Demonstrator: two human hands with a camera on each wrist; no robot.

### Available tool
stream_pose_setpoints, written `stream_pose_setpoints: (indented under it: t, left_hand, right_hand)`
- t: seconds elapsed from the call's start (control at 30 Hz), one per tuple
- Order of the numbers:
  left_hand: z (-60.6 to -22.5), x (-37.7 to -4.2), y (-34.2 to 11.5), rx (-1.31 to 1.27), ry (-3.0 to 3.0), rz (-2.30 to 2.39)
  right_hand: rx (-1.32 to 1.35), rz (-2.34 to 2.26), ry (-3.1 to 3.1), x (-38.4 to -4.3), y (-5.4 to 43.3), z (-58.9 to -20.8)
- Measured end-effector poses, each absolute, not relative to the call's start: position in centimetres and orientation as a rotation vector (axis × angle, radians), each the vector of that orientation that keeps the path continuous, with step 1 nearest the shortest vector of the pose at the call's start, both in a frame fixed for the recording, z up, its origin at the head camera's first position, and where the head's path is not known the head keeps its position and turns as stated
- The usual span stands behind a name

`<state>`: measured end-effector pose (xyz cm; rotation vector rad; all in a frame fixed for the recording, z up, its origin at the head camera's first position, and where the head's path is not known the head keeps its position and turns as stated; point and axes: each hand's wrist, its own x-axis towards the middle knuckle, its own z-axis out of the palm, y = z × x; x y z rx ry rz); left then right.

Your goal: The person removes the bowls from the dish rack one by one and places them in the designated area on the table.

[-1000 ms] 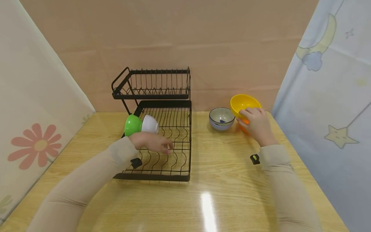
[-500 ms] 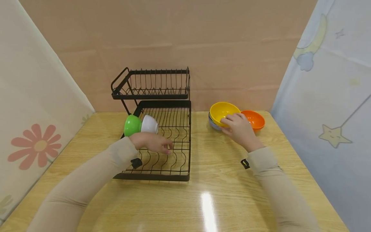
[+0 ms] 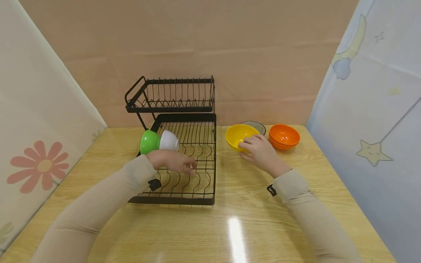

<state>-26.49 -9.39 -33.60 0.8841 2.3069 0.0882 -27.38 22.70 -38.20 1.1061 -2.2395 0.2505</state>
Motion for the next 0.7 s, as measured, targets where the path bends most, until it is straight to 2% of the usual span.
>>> stream_pose_setpoints:
  t: [0.7]
  left_hand:
    - [-33.6,-26.2,-9.5,0.87,2.324,0.062]
  right_hand:
    - [1.151,0.123,-2.583,-26.4,20.9,-41.0]
